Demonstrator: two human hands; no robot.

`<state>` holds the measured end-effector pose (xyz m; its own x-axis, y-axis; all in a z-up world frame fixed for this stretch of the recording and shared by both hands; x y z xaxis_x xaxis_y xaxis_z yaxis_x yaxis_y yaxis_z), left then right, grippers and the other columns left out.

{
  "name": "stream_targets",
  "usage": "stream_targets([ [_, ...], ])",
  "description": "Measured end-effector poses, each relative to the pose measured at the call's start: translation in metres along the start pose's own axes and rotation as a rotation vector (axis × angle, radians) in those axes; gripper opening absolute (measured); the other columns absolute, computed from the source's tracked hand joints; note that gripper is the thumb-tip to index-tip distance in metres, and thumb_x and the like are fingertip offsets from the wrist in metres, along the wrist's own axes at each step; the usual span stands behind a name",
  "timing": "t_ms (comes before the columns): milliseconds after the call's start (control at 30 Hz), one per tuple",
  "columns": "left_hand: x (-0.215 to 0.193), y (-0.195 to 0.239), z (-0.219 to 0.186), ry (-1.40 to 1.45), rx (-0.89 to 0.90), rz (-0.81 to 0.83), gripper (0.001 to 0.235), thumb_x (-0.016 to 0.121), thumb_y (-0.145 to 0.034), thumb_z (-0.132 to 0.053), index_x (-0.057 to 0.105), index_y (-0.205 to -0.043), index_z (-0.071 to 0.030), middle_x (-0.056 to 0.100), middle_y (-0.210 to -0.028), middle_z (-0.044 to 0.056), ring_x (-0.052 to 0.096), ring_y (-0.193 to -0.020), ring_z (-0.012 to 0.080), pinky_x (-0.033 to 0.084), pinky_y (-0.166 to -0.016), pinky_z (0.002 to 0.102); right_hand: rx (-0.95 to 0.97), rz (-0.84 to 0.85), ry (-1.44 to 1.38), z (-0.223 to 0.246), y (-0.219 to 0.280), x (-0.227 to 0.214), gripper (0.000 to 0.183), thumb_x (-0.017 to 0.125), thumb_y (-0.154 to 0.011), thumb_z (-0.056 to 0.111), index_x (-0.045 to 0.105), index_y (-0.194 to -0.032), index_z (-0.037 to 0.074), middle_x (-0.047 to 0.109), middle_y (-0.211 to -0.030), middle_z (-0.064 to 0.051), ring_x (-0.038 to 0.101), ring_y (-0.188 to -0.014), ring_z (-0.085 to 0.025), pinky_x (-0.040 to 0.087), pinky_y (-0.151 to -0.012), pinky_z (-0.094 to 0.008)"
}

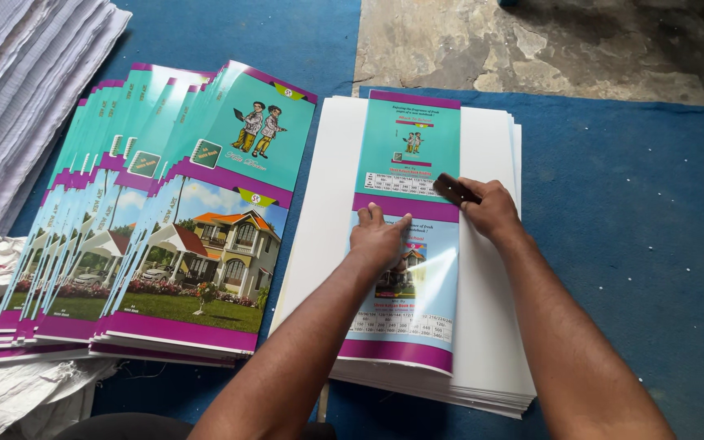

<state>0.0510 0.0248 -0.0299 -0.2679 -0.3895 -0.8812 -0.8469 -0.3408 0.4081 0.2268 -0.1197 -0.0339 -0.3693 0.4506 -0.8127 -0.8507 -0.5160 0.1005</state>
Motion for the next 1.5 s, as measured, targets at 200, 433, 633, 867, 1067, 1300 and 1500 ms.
stream_targets([
  [200,-0.001,-0.003,-0.002,0.027,-0.026,0.021,0.113,0.094,-0.067,-0.036,0.028,-0.158,-0.046,0.011,-0.167,0.025,0.013,-0.153,0.0468,0.037,-0.116,0.049,0.003,0.023,0.153,0.010,0.013,0.001,0.048,0.066,-0.093,0.010,0.066,-0.138,0.027,0.060,-0.117,-0.010,0.061,-0.114,-0.024,0.052,-0.103,-0.039],
  [433,-0.004,0.001,-0.003,0.030,-0.030,0.033,0.113,0.094,-0.067,-0.035,0.027,-0.158,-0.045,0.011,-0.167,0.025,0.013,-0.154,0.0466,0.038,-0.117,0.048,-0.100,-0.008,0.221,0.005,0.033,0.008,0.049,0.065,-0.092,0.008,0.066,-0.136,0.027,0.059,-0.120,-0.008,0.055,-0.119,-0.023,0.043,-0.111,-0.040],
  [633,0.001,-0.003,-0.003,0.052,-0.029,0.022,0.112,0.095,-0.069,-0.030,0.029,-0.159,-0.040,0.010,-0.167,0.028,0.012,-0.153,0.0487,0.036,-0.117,0.051,-0.146,0.024,0.235,0.005,0.058,0.009,0.048,0.063,-0.093,0.008,0.066,-0.136,0.026,0.061,-0.119,-0.006,0.056,-0.118,-0.023,0.042,-0.110,-0.039],
  [867,0.014,-0.009,0.001,0.053,-0.004,-0.048,0.103,0.090,-0.076,-0.031,0.031,-0.159,-0.037,0.008,-0.166,0.032,0.013,-0.153,0.0500,0.034,-0.118,0.052,-0.161,0.058,0.321,0.016,0.084,0.004,0.044,0.064,-0.094,0.011,0.067,-0.135,0.029,0.063,-0.116,-0.007,0.058,-0.115,-0.022,0.045,-0.105,-0.039],
  [1067,0.014,-0.005,-0.001,0.027,-0.063,0.028,0.099,0.083,-0.082,-0.034,0.022,-0.161,-0.043,0.003,-0.168,0.025,0.007,-0.157,0.0428,0.034,-0.119,0.053,-0.139,0.087,0.377,0.027,0.095,-0.001,0.046,0.068,-0.093,0.010,0.066,-0.136,0.028,0.063,-0.114,-0.010,0.061,-0.110,-0.025,0.051,-0.101,-0.039],
  [1300,0.006,0.001,-0.005,0.038,-0.103,0.110,0.101,0.081,-0.086,-0.039,0.014,-0.161,-0.045,-0.004,-0.169,0.022,-0.001,-0.157,0.0403,0.027,-0.121,0.056,-0.115,0.139,0.363,0.032,0.120,-0.004,0.049,0.070,-0.091,0.009,0.066,-0.136,0.028,0.063,-0.112,-0.008,0.062,-0.108,-0.023,0.052,-0.100,-0.037],
  [1500,0.006,0.000,-0.006,0.035,-0.128,0.130,0.103,0.081,-0.085,-0.040,0.013,-0.161,-0.048,-0.005,-0.170,0.021,-0.002,-0.157,0.0394,0.029,-0.120,0.057,-0.071,0.202,0.355,0.037,0.134,-0.003,0.043,0.065,-0.095,0.012,0.066,-0.135,0.028,0.062,-0.109,-0.007,0.063,-0.103,-0.021,0.054,-0.096,-0.036],
])
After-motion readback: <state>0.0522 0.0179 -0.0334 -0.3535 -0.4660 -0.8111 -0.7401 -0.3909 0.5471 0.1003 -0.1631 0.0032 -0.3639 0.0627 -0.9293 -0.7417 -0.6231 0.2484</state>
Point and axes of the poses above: each hand's wrist, its own y-axis away from the middle knuckle, its own x-axis out of the palm, z = x × y, the point moved 3 cm from there along -y, towards the middle knuckle
